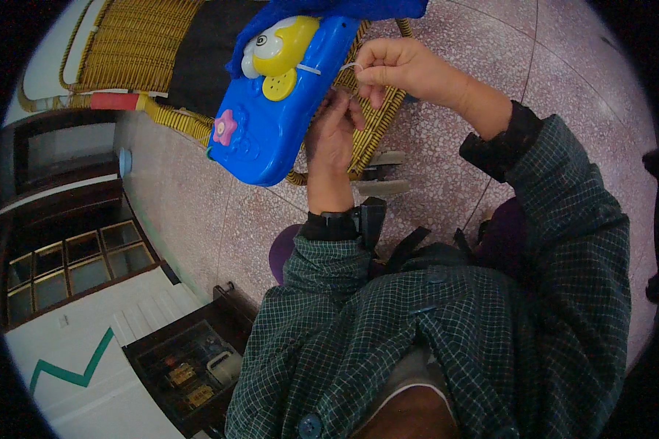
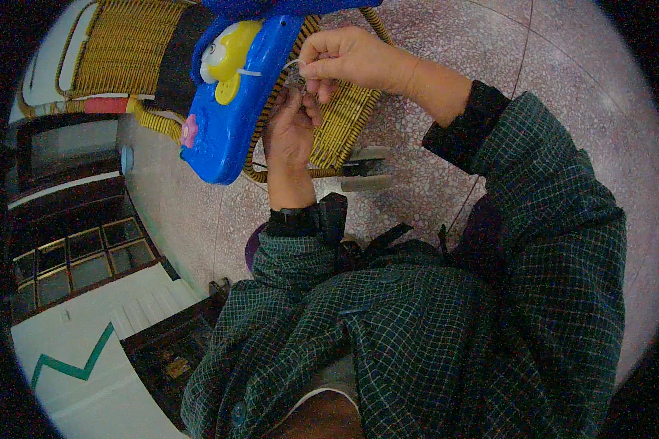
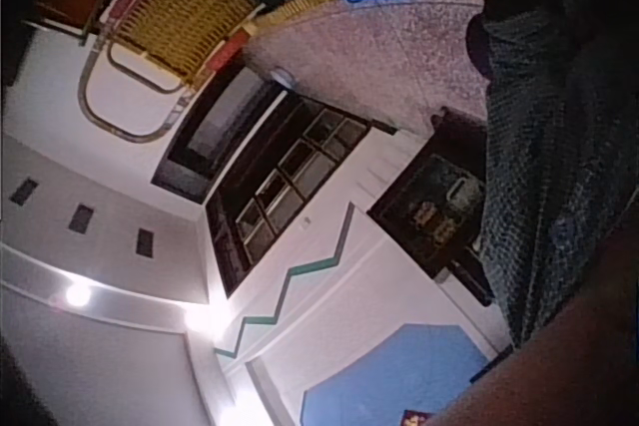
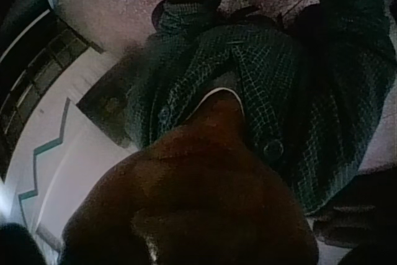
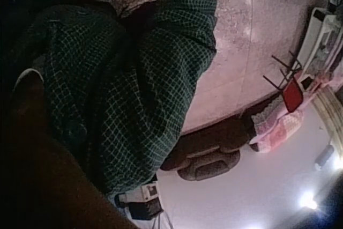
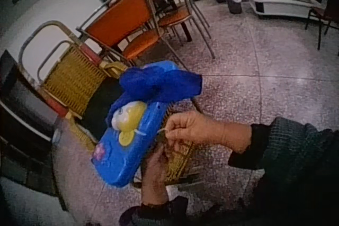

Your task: The person holds a blue plastic toy with a yellow duck and pink star. They insert a white zip tie through a hole in the toy and tighten it, then repeat the process with a green zip tie on another part of the toy.

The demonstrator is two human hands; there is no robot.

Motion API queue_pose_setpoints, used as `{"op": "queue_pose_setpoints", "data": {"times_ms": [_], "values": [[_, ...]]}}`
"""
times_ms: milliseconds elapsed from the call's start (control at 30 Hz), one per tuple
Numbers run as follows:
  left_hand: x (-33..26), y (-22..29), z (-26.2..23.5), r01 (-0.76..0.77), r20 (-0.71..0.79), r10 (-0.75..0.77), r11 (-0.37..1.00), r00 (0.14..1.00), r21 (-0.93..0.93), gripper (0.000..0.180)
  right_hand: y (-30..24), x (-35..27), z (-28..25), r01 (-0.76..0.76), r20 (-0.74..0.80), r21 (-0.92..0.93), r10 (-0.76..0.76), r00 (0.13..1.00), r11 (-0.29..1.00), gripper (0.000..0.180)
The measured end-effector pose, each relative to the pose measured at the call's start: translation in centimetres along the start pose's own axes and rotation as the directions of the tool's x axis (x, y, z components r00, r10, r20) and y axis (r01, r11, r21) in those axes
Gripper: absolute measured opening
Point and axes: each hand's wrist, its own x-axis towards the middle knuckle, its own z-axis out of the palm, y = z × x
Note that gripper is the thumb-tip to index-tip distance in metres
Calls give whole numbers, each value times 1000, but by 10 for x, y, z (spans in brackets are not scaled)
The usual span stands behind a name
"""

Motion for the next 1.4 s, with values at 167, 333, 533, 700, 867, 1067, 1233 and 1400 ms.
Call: {"op": "queue_pose_setpoints", "data": {"times_ms": [167, 333, 533, 700, 867, 1067, 1233, 1400], "values": [[0, -2, 3, 20, 0, -20, 996, 1000, -83, 19, 6, 2, 6, -32, 4, 3, 32, 999, 999, 11], [1, -2, 7, 3, 0, -3, 994, 1000, -110, 9, 11, 2, 10, -54, 8, 28, 54, 999, 998, 11], [1, 0, 8, 11, -47, -17, 992, 999, -122, 10, 10, 2, 13, -6, -48, -103, 1, 999, 995, 10], [3, -3, 6, -12, -72, 4, 994, 997, -107, 13, 7, 2, 15, 24, -38, -199, -32, 999, 980, 11], [3, -4, 5, -14, -70, 5, 992, 998, -129, 11, 5, 0, 17, 60, -50, -287, -77, 996, 956, 11], [2, -3, 6, -29, -82, 21, 994, 996, -106, 10, 5, 0, 18, 88, -79, -371, -125, 989, 925, 10], [2, -5, 7, -52, -106, 41, 993, 994, -102, 12, 5, -1, 18, 88, -77, -445, -136, 988, 891, 10], [0, -7, 9, -102, -171, 94, 994, 981, -39, 14, 8, -2, 22, 134, -46, -524, -185, 982, 841, 10]]}}
